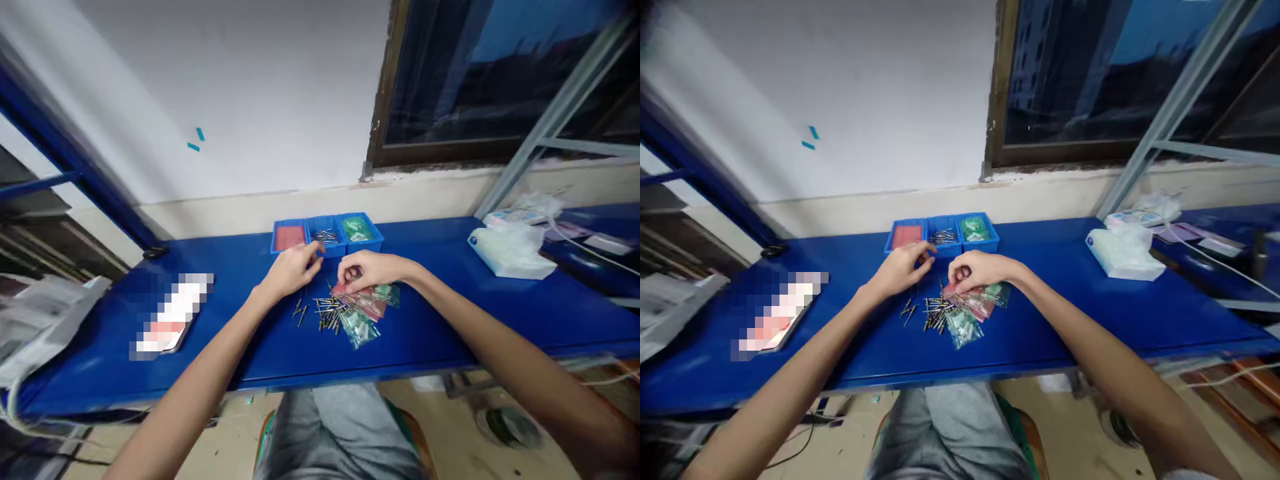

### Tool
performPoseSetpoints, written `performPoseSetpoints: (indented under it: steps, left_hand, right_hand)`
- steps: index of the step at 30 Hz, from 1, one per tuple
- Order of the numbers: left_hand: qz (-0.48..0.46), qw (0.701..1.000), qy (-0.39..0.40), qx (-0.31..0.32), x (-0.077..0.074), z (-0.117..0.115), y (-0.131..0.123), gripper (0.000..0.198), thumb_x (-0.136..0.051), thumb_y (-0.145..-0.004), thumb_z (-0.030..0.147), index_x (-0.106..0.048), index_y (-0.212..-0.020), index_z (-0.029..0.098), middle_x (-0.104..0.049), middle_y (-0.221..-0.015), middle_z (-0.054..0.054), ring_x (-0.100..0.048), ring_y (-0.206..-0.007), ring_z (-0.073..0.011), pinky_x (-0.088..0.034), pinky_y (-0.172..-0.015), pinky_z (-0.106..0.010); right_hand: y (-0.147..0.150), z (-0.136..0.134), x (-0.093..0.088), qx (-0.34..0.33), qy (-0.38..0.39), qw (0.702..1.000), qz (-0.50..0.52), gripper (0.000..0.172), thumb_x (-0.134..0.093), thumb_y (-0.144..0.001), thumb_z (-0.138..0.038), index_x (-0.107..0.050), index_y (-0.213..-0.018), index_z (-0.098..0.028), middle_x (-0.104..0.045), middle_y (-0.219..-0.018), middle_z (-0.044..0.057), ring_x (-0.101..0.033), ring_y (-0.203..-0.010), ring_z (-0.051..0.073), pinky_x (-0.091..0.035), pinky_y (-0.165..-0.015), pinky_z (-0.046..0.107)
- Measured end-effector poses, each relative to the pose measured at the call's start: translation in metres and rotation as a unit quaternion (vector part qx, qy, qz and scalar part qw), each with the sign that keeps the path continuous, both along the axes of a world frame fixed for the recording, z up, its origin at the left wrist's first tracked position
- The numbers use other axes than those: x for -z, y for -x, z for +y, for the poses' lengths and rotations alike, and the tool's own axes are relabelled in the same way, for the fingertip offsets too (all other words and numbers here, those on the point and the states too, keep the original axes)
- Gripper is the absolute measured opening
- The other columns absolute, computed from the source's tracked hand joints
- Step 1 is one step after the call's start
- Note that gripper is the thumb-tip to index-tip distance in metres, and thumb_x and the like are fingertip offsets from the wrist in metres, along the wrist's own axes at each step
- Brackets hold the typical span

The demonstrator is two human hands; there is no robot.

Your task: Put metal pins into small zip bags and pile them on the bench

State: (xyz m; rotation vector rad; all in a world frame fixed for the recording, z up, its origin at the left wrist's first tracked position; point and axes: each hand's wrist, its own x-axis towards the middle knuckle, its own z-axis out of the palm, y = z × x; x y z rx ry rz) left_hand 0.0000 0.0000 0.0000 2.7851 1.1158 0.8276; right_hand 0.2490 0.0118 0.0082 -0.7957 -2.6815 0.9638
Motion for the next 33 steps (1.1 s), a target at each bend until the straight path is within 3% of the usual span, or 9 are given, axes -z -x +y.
performPoseSetpoints:
  steps: [11,17,22,26,33]
  left_hand:
    - [0.044,0.999,-0.026,0.004,0.004,0.001,-0.003,0.021,-0.048,-0.097,0.023,-0.059,-0.114,0.016,-0.067,-0.087,-0.006,-0.062,-0.079,-0.0191,-0.048,-0.072,-0.032]
    - [0.041,0.999,-0.035,0.002,0.002,0.0,-0.004,0.022,-0.046,-0.097,0.022,-0.063,-0.109,0.017,-0.067,-0.091,-0.008,-0.062,-0.079,-0.0193,-0.048,-0.072,-0.034]
    - [0.037,0.999,-0.023,0.01,0.005,-0.001,-0.005,0.021,-0.047,-0.097,0.023,-0.06,-0.112,0.017,-0.067,-0.087,-0.006,-0.061,-0.076,-0.0178,-0.046,-0.068,-0.031]
    - [0.039,0.999,-0.021,0.014,0.006,-0.003,-0.006,0.019,-0.048,-0.099,0.028,-0.058,-0.112,0.018,-0.066,-0.088,-0.004,-0.061,-0.077,-0.0171,-0.046,-0.069,-0.03]
    - [0.07,0.996,-0.045,0.01,0.005,-0.005,-0.01,0.031,-0.041,-0.105,0.04,-0.062,-0.103,0.017,-0.066,-0.089,-0.007,-0.064,-0.083,-0.0191,-0.049,-0.072,-0.031]
  right_hand:
    - [0.007,-0.004,-0.005,0.027,-0.003,1.0,0.001,0.006,-0.065,-0.084,-0.022,-0.069,-0.083,-0.018,-0.065,-0.077,0.001,-0.054,-0.063,0.012,-0.041,-0.06,0.026]
    - [0.015,-0.01,-0.007,0.101,-0.017,0.988,0.115,0.006,-0.055,-0.089,-0.017,-0.059,-0.09,-0.02,-0.062,-0.079,0.001,-0.056,-0.07,0.014,-0.043,-0.066,0.028]
    - [0.019,-0.008,0.0,0.166,-0.055,0.971,0.161,0.017,-0.052,-0.091,-0.016,-0.06,-0.105,-0.022,-0.062,-0.078,0.0,-0.058,-0.068,0.014,-0.045,-0.065,0.029]
    - [0.021,-0.006,0.003,0.194,-0.073,0.959,0.193,0.012,-0.055,-0.089,-0.016,-0.064,-0.095,-0.021,-0.067,-0.081,0.002,-0.063,-0.072,0.016,-0.048,-0.069,0.031]
    - [0.028,-0.012,0.003,0.213,-0.03,0.94,0.265,0.001,-0.062,-0.085,-0.02,-0.062,-0.087,-0.021,-0.068,-0.079,0.002,-0.066,-0.074,0.016,-0.052,-0.07,0.031]
